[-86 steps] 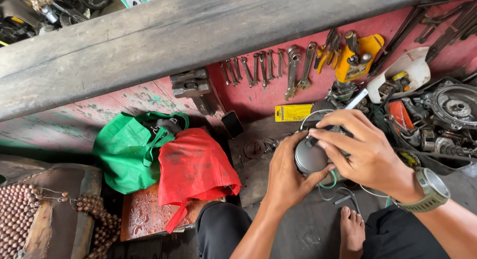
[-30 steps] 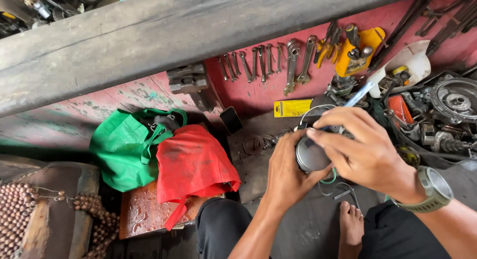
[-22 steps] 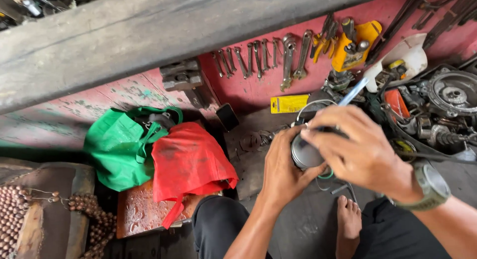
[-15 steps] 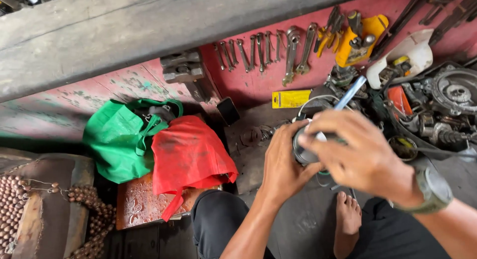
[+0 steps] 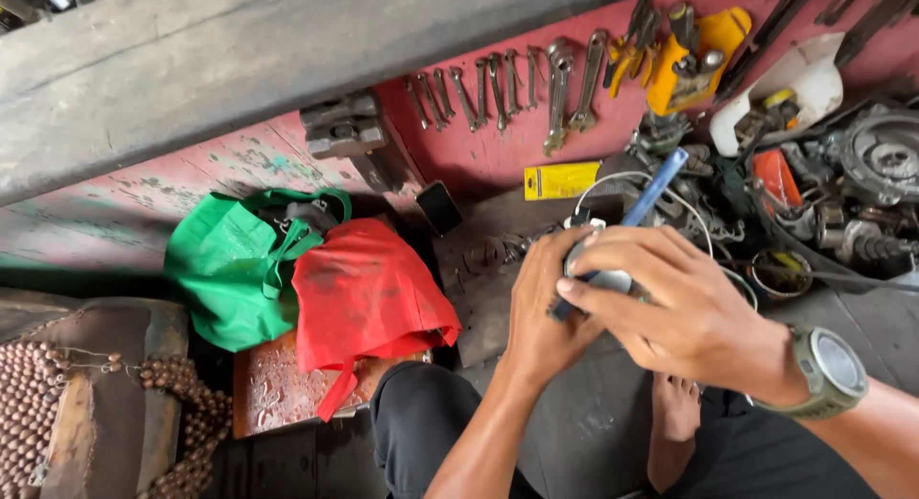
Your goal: Cleaning carbon deposits from motorcycle piston ring grooves using a small pick tool
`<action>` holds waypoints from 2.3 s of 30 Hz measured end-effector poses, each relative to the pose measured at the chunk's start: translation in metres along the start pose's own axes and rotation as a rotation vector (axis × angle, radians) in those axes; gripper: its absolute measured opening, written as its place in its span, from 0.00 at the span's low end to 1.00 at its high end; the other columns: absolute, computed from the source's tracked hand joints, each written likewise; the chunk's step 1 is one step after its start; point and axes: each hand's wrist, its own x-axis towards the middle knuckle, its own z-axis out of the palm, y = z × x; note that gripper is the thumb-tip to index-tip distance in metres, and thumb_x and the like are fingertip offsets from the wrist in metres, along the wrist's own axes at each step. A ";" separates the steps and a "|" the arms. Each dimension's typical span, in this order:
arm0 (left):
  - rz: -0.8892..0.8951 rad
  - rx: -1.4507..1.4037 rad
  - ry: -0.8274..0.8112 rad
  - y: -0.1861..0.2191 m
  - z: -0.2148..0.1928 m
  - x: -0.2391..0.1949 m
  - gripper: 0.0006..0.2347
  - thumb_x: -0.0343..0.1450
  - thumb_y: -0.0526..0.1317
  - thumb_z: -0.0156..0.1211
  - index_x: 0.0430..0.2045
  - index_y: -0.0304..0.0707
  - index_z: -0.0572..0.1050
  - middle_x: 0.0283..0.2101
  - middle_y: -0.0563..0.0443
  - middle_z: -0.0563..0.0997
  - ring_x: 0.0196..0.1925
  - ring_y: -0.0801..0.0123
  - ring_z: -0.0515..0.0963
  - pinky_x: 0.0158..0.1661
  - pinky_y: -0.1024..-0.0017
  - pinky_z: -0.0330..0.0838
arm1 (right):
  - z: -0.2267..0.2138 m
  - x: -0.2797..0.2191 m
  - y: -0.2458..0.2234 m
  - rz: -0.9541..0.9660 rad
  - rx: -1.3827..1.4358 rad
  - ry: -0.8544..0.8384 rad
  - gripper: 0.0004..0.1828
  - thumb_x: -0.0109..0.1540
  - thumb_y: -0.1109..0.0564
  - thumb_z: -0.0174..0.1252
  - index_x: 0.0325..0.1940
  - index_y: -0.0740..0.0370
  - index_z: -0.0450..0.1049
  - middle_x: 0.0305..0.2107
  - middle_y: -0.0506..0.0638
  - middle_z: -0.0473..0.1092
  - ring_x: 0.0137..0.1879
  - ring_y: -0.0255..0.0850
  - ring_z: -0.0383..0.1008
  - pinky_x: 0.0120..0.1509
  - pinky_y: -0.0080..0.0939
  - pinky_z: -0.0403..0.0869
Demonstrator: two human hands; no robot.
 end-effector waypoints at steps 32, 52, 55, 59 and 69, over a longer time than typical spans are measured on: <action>-0.017 0.072 0.013 0.001 0.007 -0.001 0.30 0.60 0.38 0.73 0.56 0.30 0.66 0.49 0.40 0.77 0.48 0.51 0.79 0.53 0.60 0.75 | -0.006 0.007 0.006 0.057 -0.020 0.092 0.14 0.53 0.72 0.64 0.42 0.68 0.80 0.45 0.55 0.72 0.51 0.51 0.72 0.55 0.47 0.74; -0.013 0.038 0.031 -0.001 0.007 0.000 0.31 0.58 0.36 0.73 0.57 0.35 0.67 0.52 0.43 0.77 0.51 0.51 0.78 0.56 0.59 0.74 | -0.002 -0.002 0.009 0.029 -0.019 0.028 0.18 0.50 0.66 0.66 0.44 0.60 0.79 0.46 0.50 0.72 0.54 0.51 0.73 0.58 0.51 0.72; -0.007 0.099 0.045 -0.001 0.010 -0.004 0.30 0.59 0.38 0.73 0.55 0.30 0.67 0.50 0.40 0.78 0.48 0.51 0.79 0.53 0.59 0.74 | -0.004 0.003 0.013 0.001 -0.084 0.124 0.11 0.54 0.71 0.65 0.40 0.69 0.82 0.43 0.58 0.74 0.50 0.50 0.73 0.56 0.45 0.75; 0.030 0.078 0.035 -0.004 0.006 0.001 0.30 0.60 0.38 0.72 0.56 0.31 0.67 0.51 0.41 0.78 0.48 0.50 0.79 0.53 0.59 0.74 | -0.005 0.005 0.005 0.053 -0.047 0.090 0.15 0.51 0.69 0.63 0.42 0.65 0.80 0.45 0.54 0.72 0.50 0.51 0.73 0.56 0.48 0.72; 0.043 0.060 0.077 0.002 -0.004 -0.001 0.30 0.60 0.41 0.72 0.56 0.33 0.67 0.52 0.42 0.78 0.48 0.52 0.79 0.53 0.60 0.74 | -0.003 0.005 -0.004 0.032 -0.018 0.082 0.18 0.50 0.68 0.63 0.44 0.62 0.80 0.46 0.51 0.72 0.53 0.50 0.73 0.57 0.49 0.73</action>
